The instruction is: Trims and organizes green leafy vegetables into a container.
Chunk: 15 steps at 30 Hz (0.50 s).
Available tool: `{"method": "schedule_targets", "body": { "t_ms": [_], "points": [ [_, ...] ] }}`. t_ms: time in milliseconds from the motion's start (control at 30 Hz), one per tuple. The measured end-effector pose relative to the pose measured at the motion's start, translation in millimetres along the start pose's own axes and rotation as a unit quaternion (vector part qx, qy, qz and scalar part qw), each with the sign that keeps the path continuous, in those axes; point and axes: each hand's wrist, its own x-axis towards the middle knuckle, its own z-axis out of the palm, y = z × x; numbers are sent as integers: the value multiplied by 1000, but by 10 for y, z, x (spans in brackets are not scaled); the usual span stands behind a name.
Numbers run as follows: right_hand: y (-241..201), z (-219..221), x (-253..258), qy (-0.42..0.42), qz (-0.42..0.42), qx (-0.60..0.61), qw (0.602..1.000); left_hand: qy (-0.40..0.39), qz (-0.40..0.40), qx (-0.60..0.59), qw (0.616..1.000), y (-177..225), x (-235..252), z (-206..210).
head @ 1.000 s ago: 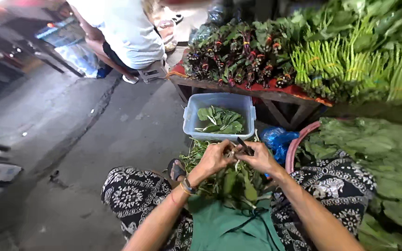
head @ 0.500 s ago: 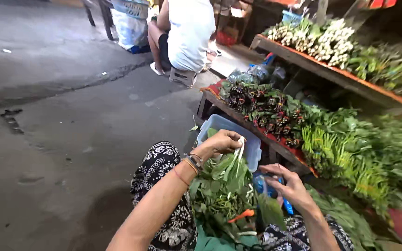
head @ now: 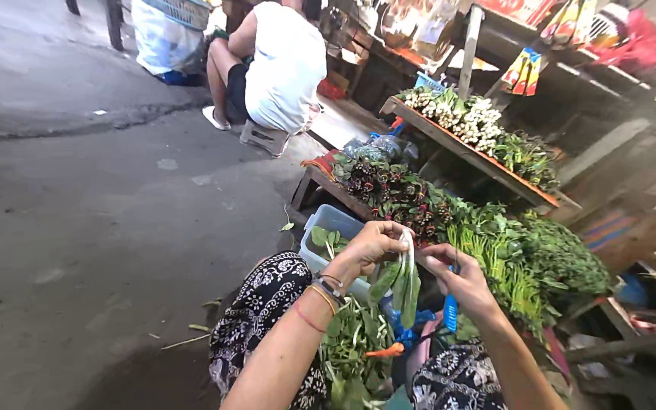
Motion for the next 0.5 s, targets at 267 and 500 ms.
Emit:
{"method": "schedule_targets", "body": {
  "t_ms": [267, 500],
  "points": [
    [-91, 177, 177, -35, -18, 57, 998, 15, 33, -8, 999, -93, 54, -10],
    [137, 362, 509, -41, -29, 104, 993, 79, 53, -16, 995, -149, 11, -34]
  ]
}}
